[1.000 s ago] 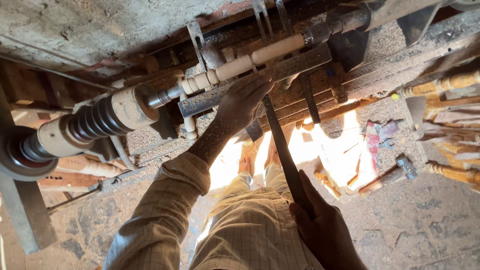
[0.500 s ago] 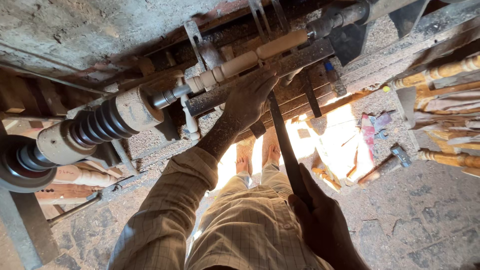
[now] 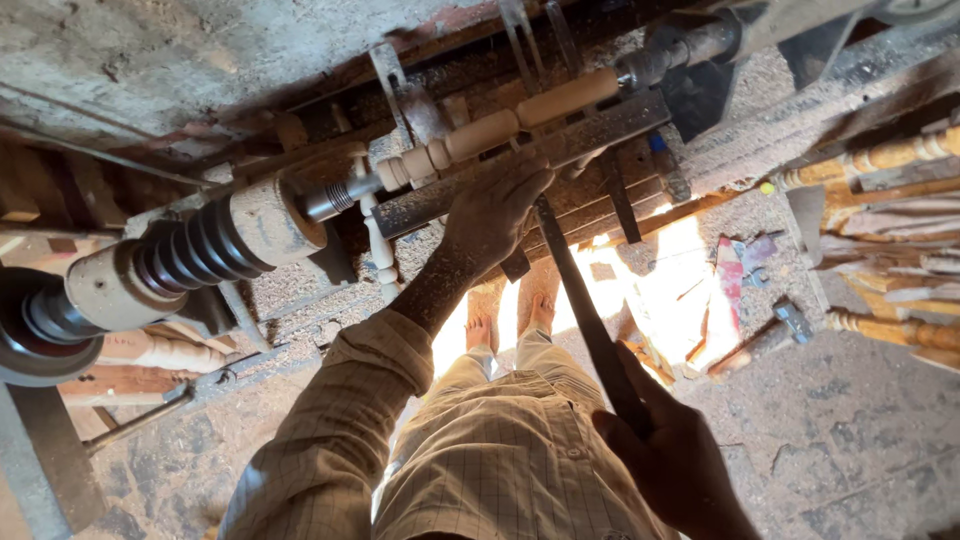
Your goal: The person uses a chisel to shape a rotating wooden spindle on a lathe, creating decorative beads and grooves. The person holds the chisel with both hands and guides it along the spinning wood to remove material and form the design.
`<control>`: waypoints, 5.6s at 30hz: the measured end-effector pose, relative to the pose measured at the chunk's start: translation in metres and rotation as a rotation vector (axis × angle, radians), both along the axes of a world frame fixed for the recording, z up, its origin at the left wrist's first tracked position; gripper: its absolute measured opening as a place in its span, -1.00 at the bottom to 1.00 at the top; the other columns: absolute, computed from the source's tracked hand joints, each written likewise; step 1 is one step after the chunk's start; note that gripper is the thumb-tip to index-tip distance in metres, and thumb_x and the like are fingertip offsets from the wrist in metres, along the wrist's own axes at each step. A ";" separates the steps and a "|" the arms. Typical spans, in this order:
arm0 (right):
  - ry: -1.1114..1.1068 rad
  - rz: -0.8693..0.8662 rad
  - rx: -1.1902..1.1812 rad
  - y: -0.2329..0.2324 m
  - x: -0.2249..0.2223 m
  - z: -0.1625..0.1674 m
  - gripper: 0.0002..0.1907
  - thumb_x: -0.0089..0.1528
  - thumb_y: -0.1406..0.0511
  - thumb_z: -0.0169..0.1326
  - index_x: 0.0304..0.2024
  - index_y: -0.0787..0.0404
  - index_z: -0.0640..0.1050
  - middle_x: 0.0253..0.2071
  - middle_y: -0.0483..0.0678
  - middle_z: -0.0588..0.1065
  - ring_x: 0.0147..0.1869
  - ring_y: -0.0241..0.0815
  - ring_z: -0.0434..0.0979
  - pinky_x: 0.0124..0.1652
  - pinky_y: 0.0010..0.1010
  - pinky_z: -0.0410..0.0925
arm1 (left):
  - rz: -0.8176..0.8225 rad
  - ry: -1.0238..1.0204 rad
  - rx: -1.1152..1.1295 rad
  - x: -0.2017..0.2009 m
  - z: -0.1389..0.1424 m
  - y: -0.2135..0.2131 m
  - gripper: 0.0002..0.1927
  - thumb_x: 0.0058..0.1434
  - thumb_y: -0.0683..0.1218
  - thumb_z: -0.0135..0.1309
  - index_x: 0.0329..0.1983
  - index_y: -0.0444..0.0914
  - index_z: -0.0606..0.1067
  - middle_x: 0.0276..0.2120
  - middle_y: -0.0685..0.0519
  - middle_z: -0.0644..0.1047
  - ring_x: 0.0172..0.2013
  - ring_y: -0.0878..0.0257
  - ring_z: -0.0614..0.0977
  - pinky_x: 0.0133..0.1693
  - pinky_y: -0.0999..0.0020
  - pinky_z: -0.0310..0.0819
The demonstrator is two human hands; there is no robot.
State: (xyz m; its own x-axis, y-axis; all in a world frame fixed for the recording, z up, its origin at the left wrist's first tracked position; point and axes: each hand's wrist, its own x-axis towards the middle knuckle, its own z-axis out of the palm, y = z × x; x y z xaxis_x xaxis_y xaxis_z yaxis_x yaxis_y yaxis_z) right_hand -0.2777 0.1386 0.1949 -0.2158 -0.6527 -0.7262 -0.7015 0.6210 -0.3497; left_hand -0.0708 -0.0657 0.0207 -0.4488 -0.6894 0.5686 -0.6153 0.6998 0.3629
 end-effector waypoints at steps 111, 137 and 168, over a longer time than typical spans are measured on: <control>0.010 0.160 0.243 -0.080 -0.162 -0.035 -0.36 0.26 0.07 0.24 0.41 -0.28 0.43 -0.41 -0.04 0.57 -0.50 -0.20 0.50 -0.27 -0.24 0.57 | 0.178 0.131 -0.026 -0.021 -0.010 -0.008 -0.69 0.35 -0.09 0.27 0.12 -0.20 0.55 0.08 -0.03 0.63 0.16 0.14 0.64 0.20 0.22 0.62; -0.086 -0.335 0.010 0.024 0.068 -0.025 -0.07 0.12 0.16 0.30 0.52 -0.12 0.23 -0.22 -0.01 0.76 -0.32 -0.29 0.73 -0.26 -0.41 0.52 | 0.012 -0.038 0.159 0.003 -0.005 0.002 -0.51 0.28 -0.35 0.03 0.30 -0.30 0.43 0.33 -0.12 0.44 0.39 0.06 0.41 0.39 0.16 0.36; -0.072 -0.177 -0.050 0.018 0.052 -0.018 -0.04 0.10 0.16 0.27 0.53 -0.06 0.20 0.09 0.03 0.64 0.18 -0.16 0.67 0.12 -0.35 0.41 | 0.019 0.094 0.114 -0.005 -0.012 -0.004 -0.75 0.39 -0.28 0.09 0.12 -0.30 0.55 0.17 -0.11 0.56 0.27 0.05 0.54 0.32 0.14 0.46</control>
State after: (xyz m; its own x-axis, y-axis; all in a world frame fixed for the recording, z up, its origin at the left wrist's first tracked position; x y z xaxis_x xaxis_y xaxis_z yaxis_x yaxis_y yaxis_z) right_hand -0.2257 0.1569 0.1770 -0.2788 -0.6449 -0.7116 -0.5552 0.7128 -0.4285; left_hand -0.0758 -0.0701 0.0084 -0.3833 -0.7596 0.5255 -0.5873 0.6395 0.4961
